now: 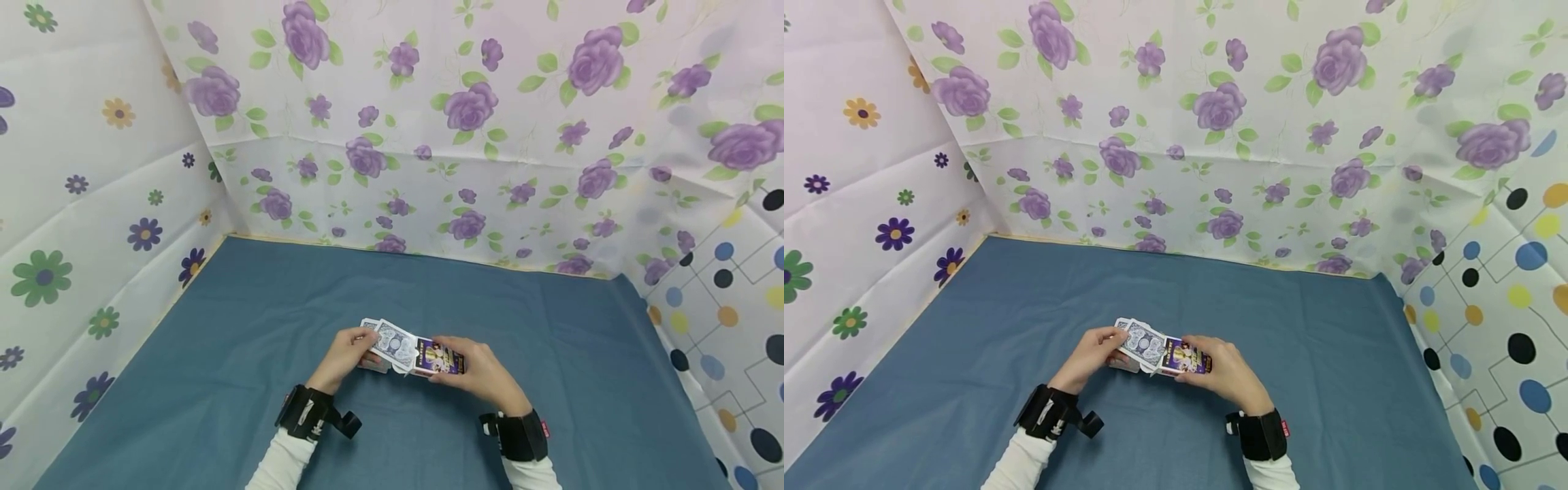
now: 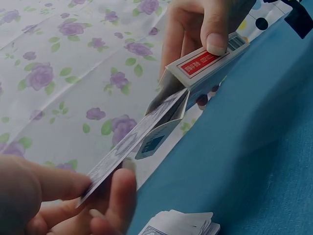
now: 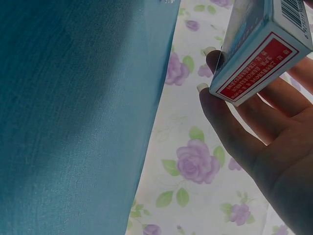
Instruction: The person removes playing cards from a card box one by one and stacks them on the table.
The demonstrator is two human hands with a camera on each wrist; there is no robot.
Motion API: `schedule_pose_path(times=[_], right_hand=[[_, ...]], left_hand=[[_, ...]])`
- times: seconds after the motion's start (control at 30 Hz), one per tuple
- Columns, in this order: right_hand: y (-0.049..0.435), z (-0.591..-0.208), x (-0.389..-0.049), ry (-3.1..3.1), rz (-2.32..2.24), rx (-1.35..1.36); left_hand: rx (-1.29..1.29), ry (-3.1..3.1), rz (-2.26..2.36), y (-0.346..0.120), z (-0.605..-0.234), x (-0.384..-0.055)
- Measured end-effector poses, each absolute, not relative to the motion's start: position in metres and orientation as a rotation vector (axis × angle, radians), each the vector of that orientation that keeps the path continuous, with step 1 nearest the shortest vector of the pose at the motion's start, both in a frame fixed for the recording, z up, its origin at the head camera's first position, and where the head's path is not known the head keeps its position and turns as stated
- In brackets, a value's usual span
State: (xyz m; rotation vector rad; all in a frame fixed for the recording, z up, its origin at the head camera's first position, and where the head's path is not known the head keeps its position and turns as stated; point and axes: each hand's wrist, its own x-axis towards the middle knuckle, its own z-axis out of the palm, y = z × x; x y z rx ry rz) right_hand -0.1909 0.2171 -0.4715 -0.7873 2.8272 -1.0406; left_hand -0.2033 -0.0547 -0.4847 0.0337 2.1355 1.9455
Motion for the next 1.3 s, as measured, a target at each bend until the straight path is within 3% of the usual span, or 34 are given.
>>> schedule_pose_path(times=[0.5, 1.3], right_hand=[[0.218, -0.473, -0.192, 2.838, -1.024, -0.764], [0.221, -0.477, -0.193, 2.84, -1.024, -0.74]], left_hand=[[-0.228, 2.3, 2.041, -0.068, -0.501, -0.229], [-0.162, 2.458, 1.917, -0.07, -0.517, -0.26]])
